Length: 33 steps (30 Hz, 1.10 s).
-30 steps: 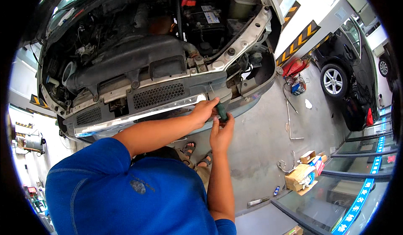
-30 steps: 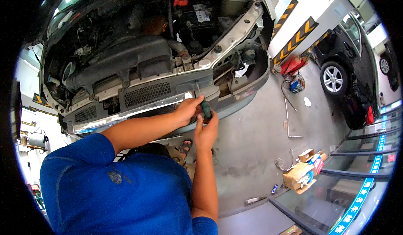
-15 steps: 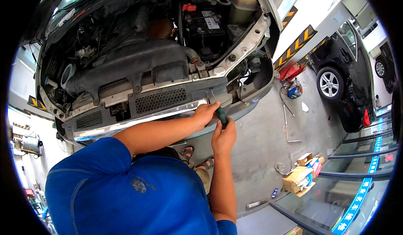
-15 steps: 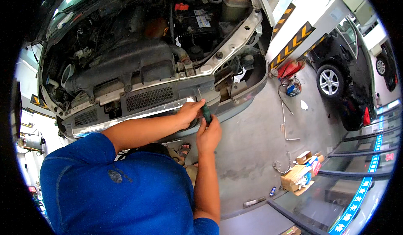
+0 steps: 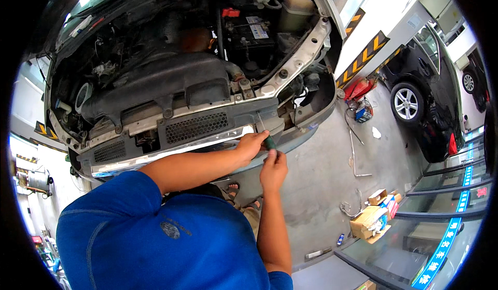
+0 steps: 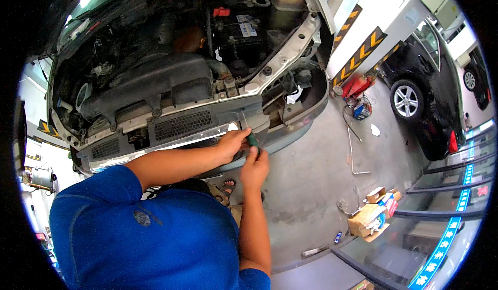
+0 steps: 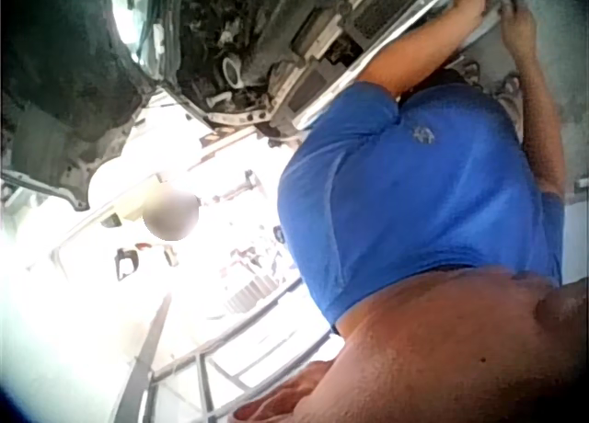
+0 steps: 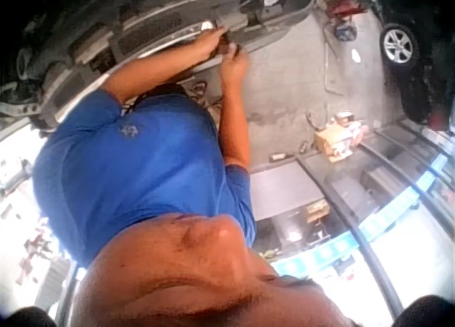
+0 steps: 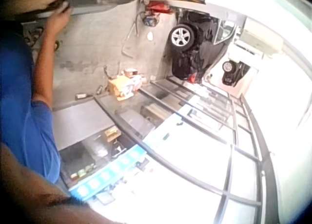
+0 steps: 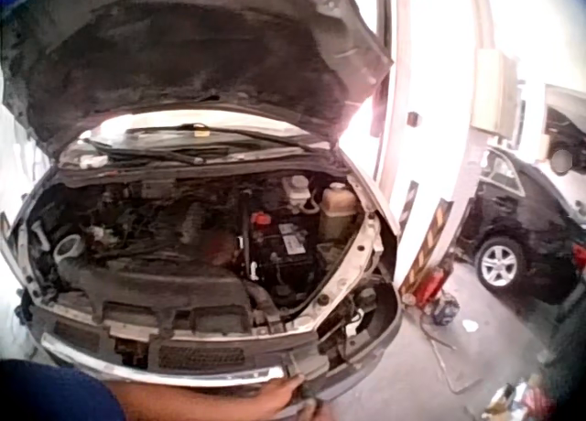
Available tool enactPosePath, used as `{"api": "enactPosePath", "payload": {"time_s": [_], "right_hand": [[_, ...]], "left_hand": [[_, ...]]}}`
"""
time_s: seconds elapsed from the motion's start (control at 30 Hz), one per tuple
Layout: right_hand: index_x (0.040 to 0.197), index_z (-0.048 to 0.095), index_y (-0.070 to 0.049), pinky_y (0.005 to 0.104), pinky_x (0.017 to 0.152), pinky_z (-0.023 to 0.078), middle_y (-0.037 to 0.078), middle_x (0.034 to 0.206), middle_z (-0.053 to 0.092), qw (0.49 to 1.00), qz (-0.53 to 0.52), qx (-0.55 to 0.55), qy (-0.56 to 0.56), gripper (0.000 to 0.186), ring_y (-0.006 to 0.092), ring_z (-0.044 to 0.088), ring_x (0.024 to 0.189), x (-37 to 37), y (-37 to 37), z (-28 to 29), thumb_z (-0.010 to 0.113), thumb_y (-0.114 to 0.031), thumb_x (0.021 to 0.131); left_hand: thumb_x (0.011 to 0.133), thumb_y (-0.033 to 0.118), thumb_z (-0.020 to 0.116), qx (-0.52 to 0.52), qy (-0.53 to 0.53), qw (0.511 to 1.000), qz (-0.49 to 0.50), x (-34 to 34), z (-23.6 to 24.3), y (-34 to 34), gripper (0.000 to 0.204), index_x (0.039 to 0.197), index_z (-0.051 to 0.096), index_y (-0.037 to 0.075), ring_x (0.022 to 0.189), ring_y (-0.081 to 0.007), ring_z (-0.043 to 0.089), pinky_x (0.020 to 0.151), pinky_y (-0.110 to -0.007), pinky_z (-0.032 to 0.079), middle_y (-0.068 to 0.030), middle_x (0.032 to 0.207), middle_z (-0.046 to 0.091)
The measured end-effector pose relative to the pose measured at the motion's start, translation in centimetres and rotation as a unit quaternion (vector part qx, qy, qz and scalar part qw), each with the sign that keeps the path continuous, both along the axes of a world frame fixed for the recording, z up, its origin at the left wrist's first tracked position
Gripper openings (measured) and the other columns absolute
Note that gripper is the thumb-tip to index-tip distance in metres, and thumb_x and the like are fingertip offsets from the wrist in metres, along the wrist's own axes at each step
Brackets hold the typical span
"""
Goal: The person removes screws and clips from a car's front grille and bumper using a screwdriver and by hand, then handles various detached plastic parts.
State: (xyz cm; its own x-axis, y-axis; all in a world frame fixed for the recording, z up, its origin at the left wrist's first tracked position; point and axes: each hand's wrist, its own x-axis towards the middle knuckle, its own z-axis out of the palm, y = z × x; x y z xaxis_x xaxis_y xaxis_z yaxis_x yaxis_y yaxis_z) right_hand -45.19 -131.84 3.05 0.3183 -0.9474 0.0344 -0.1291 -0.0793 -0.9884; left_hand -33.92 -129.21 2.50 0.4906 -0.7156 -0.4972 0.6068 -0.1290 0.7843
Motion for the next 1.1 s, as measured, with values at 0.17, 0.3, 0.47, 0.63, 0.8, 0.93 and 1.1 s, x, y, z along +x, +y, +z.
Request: {"api": "enactPosePath", "payload": {"time_s": [0.17,0.3,0.47,0.63,0.8,0.93,1.1], "right_hand": [[0.084,0.054,-0.002,0.034,0.05,0.039,0.005,0.059,0.051,0.794,0.104,0.533,-0.272,0.039,0.0181,0.045,0.049,-1.6,-1.4,-1.4,0.049,-0.039,0.095],[0.101,0.053,0.004,0.0398,0.06,0.046,0.01,0.077,0.059,0.979,0.046,-0.178,0.086,0.037,0.0229,0.055,0.064,-1.0,-0.2,1.1,0.058,-0.032,0.091],[0.1,0.053,0.004,0.0374,0.059,0.047,0.009,0.074,0.058,0.957,0.07,0.248,-0.135,0.038,0.022,0.056,0.064,-1.0,-0.8,-2.0,0.058,-0.033,0.092],[0.092,0.055,0.002,0.0333,0.052,0.042,0.006,0.065,0.053,0.955,0.07,0.263,-0.121,0.044,0.019,0.05,0.055,-0.6,-1.3,-2.4,0.049,-0.042,0.094],[0.083,0.055,-0.002,0.0289,0.047,0.035,0.004,0.055,0.045,0.93,-0.046,-0.346,0.114,0.055,0.0153,0.04,0.046,0.2,-0.9,-1.9,0.036,-0.052,0.096],[0.088,0.057,0.0,0.0311,0.049,0.038,0.006,0.059,0.052,0.902,0.056,0.408,-0.129,0.056,0.0169,0.047,0.051,-0.2,-0.4,-1.2,0.036,-0.05,0.097],[0.095,0.056,0.001,0.0356,0.051,0.041,0.011,0.065,0.057,0.995,0.009,0.077,-0.064,0.043,0.0233,0.055,0.057,-0.1,0.0,0.2,0.048,-0.042,0.094]], "left_hand": [[0.094,0.03,0.054,-0.015,0.03,0.999,0.0,-0.4,0.1,-0.6,0.031,0.094,0.059,-0.001,0.084,-0.0209,0.063,0.078,-0.032,0.049,-0.0136,0.093,0.066],[0.094,0.03,0.052,-0.018,0.035,0.999,-0.011,-0.3,0.9,-0.6,0.032,0.095,0.059,-0.001,0.085,-0.0208,0.063,0.078,-0.033,0.05,-0.0134,0.096,0.066],[0.093,0.028,0.054,-0.026,0.066,0.997,0.021,-0.6,1.9,-0.2,0.029,0.091,0.061,0.001,0.082,-0.0192,0.063,0.078,-0.031,0.048,-0.0119,0.09,0.067],[0.094,0.027,0.053,-0.036,0.053,0.998,0.022,0.2,1.4,-0.1,0.028,0.091,0.06,0.0,0.083,-0.0191,0.063,0.081,-0.032,0.047,-0.0121,0.094,0.067],[0.095,0.03,0.052,-0.023,0.033,0.998,0.04,-0.9,1.4,-0.4,0.033,0.093,0.06,-0.002,0.083,-0.0178,0.062,0.078,-0.031,0.047,-0.0119,0.093,0.066],[0.095,0.032,0.052,-0.02,0.028,0.999,0.032,-1.1,1.6,-0.4,0.035,0.092,0.059,-0.003,0.079,-0.0175,0.061,0.069,-0.03,0.047,-0.0124,0.092,0.066],[0.095,0.031,0.051,-0.03,0.035,0.999,0.003,-0.9,1.6,-0.6,0.035,0.092,0.06,-0.002,0.081,-0.0194,0.061,0.074,-0.032,0.049,-0.0121,0.091,0.066]]}}
